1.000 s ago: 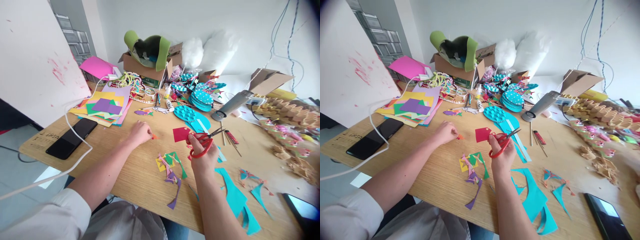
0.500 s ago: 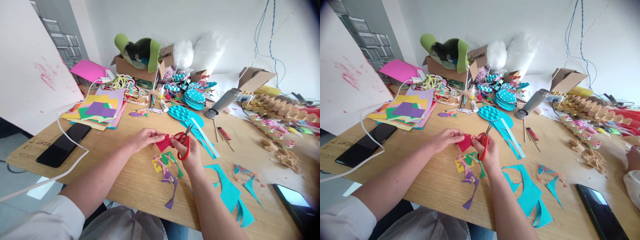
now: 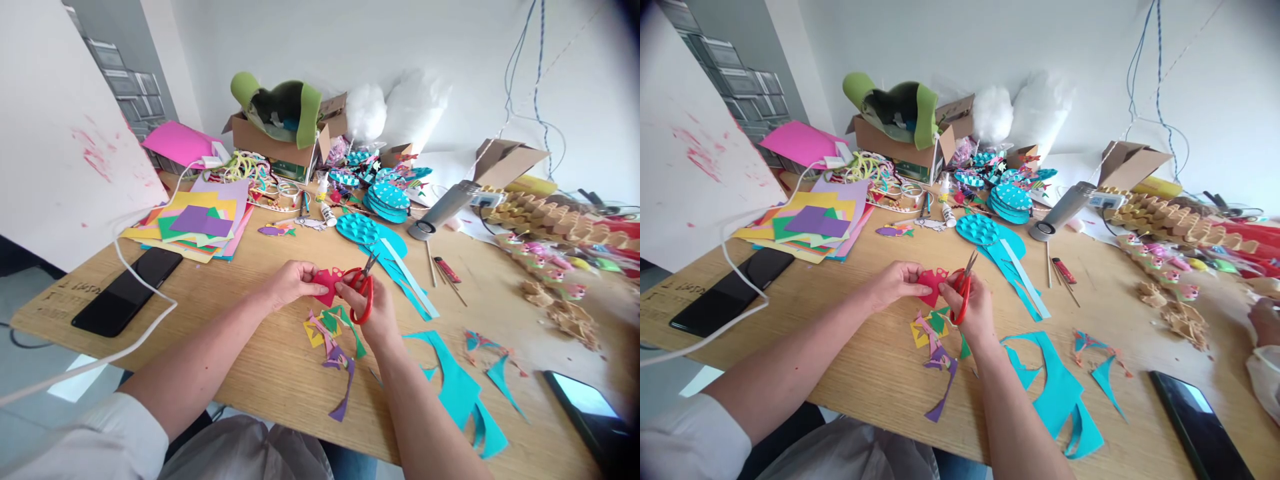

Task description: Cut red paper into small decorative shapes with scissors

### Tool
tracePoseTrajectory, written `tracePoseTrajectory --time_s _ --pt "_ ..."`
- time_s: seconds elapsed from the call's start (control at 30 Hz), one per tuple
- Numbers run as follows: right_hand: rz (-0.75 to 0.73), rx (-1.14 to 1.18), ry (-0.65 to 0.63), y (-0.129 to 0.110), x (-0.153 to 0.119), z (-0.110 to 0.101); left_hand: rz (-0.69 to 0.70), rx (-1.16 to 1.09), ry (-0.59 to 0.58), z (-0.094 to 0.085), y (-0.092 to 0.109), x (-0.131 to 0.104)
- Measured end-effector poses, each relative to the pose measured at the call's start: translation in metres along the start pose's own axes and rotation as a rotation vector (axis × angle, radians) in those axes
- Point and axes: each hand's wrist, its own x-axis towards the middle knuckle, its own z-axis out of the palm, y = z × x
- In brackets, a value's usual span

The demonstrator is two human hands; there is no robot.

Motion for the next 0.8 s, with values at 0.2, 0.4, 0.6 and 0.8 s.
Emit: tracePoseTrajectory --time_s 0.2,0.4,0.6,0.8 --pt "-0.036 -0.034 0.012 -0.0039 -0.0005 -0.0002 -0.012 -0.013 -0.039 0.0020 0.0026 -0.0019" --pt "-0.005 -0.133 -0.085 -0.0097 -0.0043 0.0026 0.030 0.021 0.004 0.0009 0.0045 -0.0022" --pt "0.006 -0.145 -0.126 -0.0081 -0.0031 -0.0009 0.048 -0.065 0.136 -0.0016 0.0027 0.0008" --pt "-0.035 -0.107 -0.032 -0.0056 0.0004 -0.0054 -0.027 -0.062 0.064 -0.0032 0.0034 -0.0014"
